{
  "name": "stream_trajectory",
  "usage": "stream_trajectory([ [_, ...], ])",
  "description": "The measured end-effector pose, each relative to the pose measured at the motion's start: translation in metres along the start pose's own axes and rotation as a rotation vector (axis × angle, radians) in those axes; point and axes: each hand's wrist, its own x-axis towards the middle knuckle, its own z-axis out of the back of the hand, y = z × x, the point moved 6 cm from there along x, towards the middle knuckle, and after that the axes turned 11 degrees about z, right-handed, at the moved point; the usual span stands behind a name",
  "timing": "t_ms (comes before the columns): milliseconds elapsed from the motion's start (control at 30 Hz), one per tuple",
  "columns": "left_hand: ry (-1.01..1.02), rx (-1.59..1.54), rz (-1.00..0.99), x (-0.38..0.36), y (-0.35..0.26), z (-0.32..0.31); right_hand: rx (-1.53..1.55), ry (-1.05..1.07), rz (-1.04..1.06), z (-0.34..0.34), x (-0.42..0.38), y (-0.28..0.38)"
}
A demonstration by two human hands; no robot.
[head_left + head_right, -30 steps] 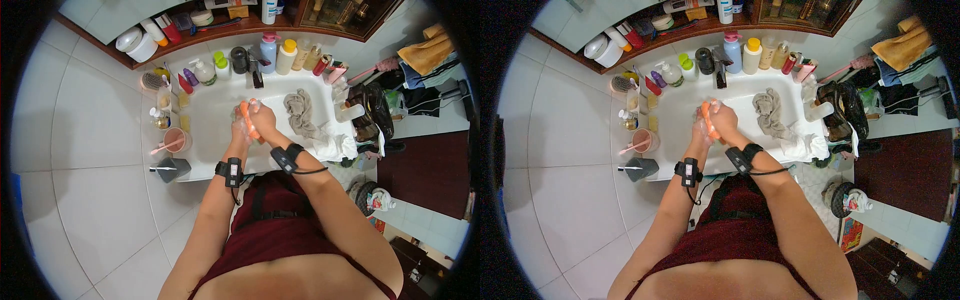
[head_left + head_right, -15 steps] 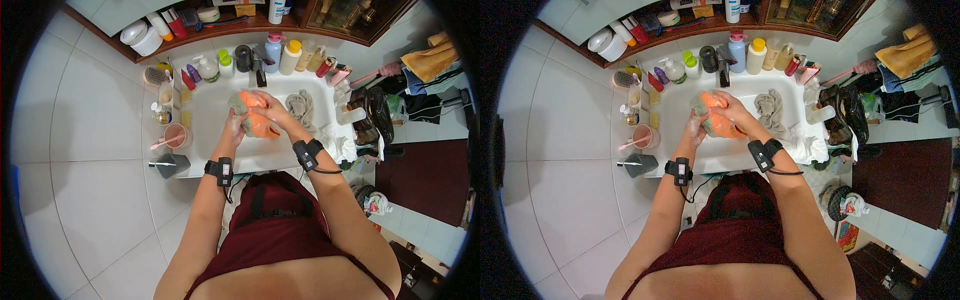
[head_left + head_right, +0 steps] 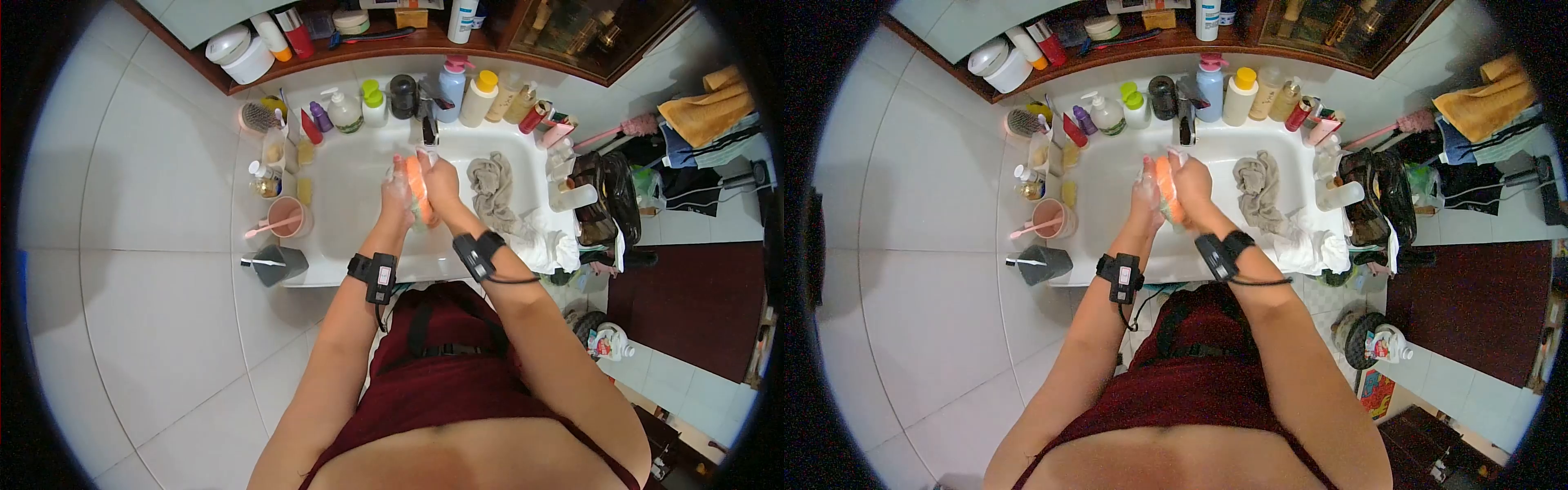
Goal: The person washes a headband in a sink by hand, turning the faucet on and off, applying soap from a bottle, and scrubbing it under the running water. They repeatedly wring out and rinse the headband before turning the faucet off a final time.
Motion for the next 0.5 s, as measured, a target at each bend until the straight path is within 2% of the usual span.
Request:
stream_trajectory([
  [67,0.024,-0.061,0.018,0.006,-0.005,0.003,-0.038,-0.065,0.187,-0.007,-0.017,0.012],
  [100,0.001,-0.051,0.042,0.005,-0.004,0.005,-0.135,-0.005,0.179,-0.012,-0.024,0.019],
  [167,-0.041,-0.026,0.089,0.001,-0.005,0.005,-0.018,-0.081,0.254,-0.009,-0.022,0.01],
  [233,-0.015,0.035,0.031,0.005,-0.003,0.005,-0.001,-0.125,0.317,-0.008,-0.009,-0.011],
  [333,0.052,0.037,-0.014,-0.008,-0.012,0.002,-0.025,-0.139,0.225,0.008,-0.009,-0.011],
  [367,0.083,0.019,-0.019,-0.012,-0.015,0.0,0.059,-0.139,0.242,0.015,-0.011,-0.005],
  [433,0.13,0.062,-0.023,-0.011,-0.02,0.001,0.14,-0.037,0.065,0.013,-0.015,-0.016],
  [500,0.15,0.088,-0.037,-0.008,-0.022,0.003,0.032,0.013,0.073,0.013,-0.019,-0.018],
])
